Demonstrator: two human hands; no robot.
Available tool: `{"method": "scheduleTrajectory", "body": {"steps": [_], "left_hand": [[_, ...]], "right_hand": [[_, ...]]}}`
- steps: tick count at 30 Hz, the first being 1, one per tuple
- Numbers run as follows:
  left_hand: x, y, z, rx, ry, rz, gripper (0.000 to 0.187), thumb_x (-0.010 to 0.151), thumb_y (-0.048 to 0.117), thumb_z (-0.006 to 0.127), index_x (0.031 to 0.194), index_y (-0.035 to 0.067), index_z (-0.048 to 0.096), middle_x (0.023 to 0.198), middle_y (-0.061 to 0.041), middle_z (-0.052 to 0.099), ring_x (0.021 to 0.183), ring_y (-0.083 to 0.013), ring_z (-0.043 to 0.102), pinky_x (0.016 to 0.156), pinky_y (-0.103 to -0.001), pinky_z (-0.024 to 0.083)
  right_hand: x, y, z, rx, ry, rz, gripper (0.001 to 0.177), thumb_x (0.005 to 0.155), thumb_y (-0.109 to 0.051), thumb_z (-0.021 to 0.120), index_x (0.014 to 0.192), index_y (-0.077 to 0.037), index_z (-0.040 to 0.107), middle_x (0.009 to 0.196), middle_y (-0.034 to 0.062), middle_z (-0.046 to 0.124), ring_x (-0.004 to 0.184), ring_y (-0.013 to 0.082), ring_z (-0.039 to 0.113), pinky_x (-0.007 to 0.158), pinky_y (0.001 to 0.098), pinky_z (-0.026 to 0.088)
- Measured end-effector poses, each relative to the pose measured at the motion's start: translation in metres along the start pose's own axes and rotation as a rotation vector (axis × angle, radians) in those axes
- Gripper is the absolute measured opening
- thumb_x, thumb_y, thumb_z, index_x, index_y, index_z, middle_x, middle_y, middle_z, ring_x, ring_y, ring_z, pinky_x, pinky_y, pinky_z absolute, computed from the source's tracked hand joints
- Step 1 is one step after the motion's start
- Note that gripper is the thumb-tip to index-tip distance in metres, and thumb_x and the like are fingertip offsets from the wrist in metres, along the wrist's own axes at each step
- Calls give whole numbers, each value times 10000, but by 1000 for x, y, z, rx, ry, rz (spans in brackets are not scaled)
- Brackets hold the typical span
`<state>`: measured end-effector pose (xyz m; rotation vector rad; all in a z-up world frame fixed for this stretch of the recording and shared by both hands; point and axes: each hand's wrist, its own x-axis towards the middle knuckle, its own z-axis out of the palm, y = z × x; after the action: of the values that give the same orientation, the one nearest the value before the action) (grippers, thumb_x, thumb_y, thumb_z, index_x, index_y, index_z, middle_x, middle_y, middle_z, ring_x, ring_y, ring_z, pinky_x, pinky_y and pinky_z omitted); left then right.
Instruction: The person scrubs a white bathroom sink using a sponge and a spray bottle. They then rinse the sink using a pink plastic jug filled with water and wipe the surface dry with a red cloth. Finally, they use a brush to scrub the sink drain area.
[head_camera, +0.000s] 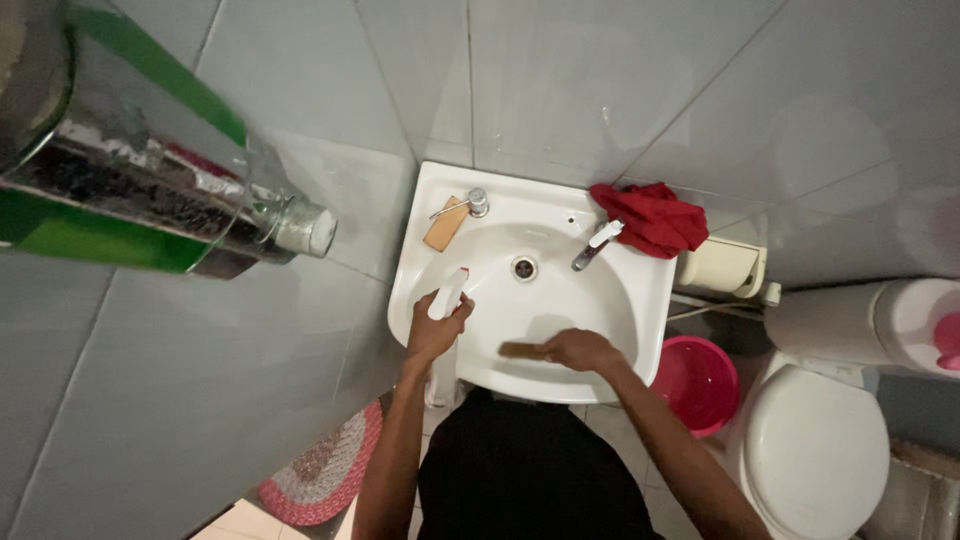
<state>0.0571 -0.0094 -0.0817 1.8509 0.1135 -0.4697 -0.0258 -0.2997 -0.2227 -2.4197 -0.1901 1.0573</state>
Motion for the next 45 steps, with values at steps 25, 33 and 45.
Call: {"method": "scheduleTrajectory", "body": {"steps": [25, 33, 45], "left_hand": [[-1, 3, 17, 168, -310, -193, 279, 806, 262, 789, 960, 36, 733, 695, -32, 675, 572, -102, 593, 555, -295, 491], [-3, -1, 32, 109, -236, -85, 180, 839, 218, 768, 938, 80, 709, 616, -30, 613, 527, -102, 556, 527, -299, 473], [-8, 7, 29, 101, -211, -86, 214, 828, 242, 772, 932, 62, 719, 663, -18, 634, 536, -104, 564, 540, -301, 491]], "right_hand": [[28, -19, 45, 354, 44, -11, 441, 968, -383, 596, 1390, -263, 651, 1381, 109, 643, 1265, 291, 600, 1098, 379, 433], [-30, 18, -7, -5, 170, 291, 360, 976, -417, 586, 1324, -394, 676, 1298, 18, 701, 1181, 279, 657, 988, 443, 524], [-56, 17, 2, 125, 84, 152, 400, 929, -359, 632, 1327, -351, 676, 1208, 83, 740, 1070, 307, 704, 952, 410, 537]]}}
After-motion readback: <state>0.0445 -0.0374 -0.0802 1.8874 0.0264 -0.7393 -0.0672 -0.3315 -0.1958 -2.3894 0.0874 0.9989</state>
